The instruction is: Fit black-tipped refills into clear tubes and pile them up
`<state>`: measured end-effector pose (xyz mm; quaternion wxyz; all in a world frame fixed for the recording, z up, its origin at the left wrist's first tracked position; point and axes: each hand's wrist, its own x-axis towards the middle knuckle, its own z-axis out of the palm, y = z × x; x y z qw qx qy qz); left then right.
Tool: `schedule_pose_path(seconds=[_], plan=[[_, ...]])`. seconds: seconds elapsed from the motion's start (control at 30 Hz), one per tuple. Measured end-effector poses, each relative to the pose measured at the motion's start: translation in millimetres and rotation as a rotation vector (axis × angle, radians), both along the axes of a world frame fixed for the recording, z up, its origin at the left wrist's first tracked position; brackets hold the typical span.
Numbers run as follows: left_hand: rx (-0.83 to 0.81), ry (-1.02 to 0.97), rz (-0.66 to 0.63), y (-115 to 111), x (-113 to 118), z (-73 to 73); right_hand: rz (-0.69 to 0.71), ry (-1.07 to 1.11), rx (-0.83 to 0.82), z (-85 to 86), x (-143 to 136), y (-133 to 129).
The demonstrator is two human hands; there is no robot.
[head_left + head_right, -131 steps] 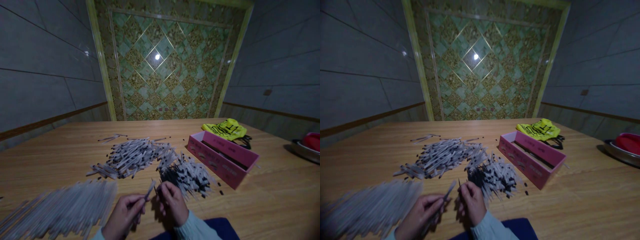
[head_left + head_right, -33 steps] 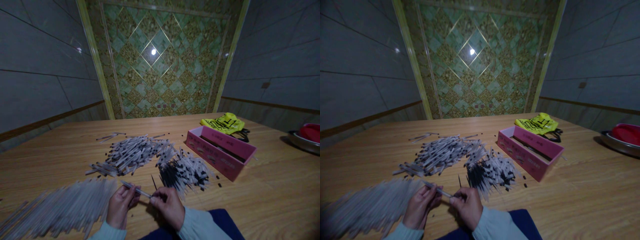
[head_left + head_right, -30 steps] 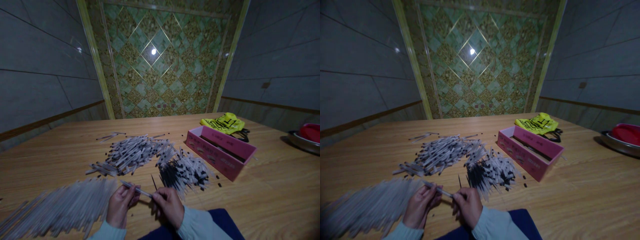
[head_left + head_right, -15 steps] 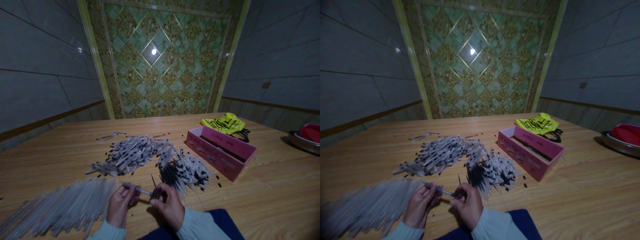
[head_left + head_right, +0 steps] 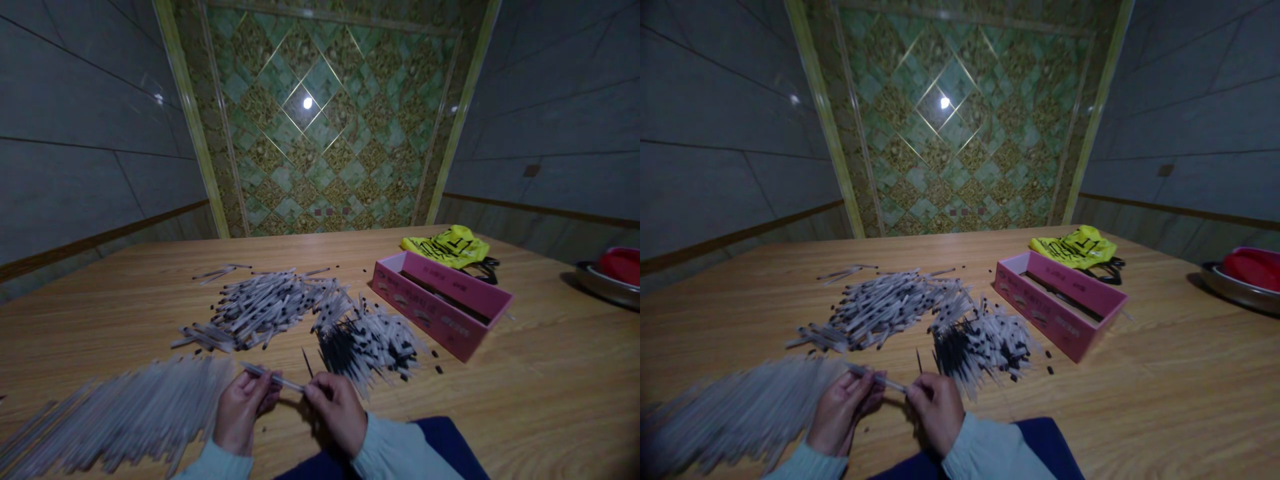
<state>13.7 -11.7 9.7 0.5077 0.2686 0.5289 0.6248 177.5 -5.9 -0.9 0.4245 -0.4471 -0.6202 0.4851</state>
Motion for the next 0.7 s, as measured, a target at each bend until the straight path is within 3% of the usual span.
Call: schedule_pose_path(seconds=[0.17, 0.33, 0.5, 0.7], plan=[[0.005, -0.008, 0.008, -0.5, 1.0, 1.3, -0.095, -0.012, 0.029, 2.7, 0.2, -0.9], [0.01, -0.006, 0.018, -0.4, 0.2, 1.9, 0.027, 0.068, -0.059, -0.1, -0.4, 0.4], [0.011, -0.006, 0.014, -0.2, 0.0, 0.9, -0.06, 0.052, -0.005, 1.8, 0.2, 0.2], [0.007, 0.021, -0.001, 0.2, -1.2, -1.2, 0.022, 0.06, -0.068, 0.6, -1.0, -0.5]])
